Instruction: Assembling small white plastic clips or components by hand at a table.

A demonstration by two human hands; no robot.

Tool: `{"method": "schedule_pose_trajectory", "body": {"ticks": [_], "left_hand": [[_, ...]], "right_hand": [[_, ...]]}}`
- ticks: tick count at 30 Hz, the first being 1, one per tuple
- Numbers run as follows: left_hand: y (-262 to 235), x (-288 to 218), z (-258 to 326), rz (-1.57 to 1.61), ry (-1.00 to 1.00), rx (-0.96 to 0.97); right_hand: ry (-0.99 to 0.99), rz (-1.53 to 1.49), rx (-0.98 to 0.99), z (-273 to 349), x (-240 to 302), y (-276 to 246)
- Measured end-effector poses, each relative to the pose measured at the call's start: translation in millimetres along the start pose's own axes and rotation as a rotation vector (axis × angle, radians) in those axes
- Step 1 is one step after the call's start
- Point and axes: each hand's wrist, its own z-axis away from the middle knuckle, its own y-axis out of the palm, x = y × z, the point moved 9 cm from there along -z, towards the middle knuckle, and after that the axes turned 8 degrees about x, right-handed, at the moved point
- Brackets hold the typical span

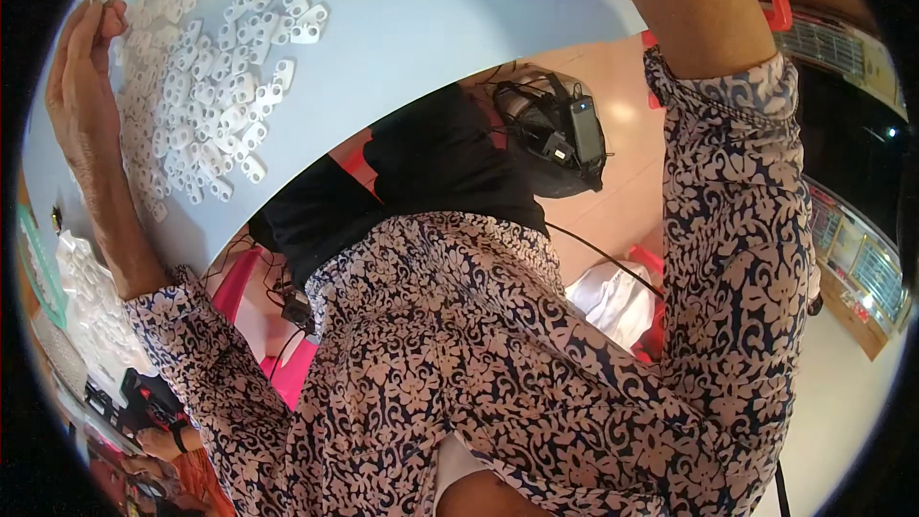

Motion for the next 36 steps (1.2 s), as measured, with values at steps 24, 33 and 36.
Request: {"method": "schedule_pose_trajectory", "body": {"ticks": [24, 33, 36], "left_hand": [[2.8, 7.0, 0.7, -0.123, -0.005, 0.045], [35.1, -35.8, 7.4, 0.172, -0.041, 0.146], [35.9, -41.4, 2.2, 0.265, -0.015, 0.103]], "right_hand": [[-0.180, -0.563, -0.266, 6.5, 15.8, 6.7], [-0.116, -0.876, -0.437, -12.6, 22.2, 13.1], [-0.130, -0.822, -0.547, -2.2, 26.1, -2.4]]}}
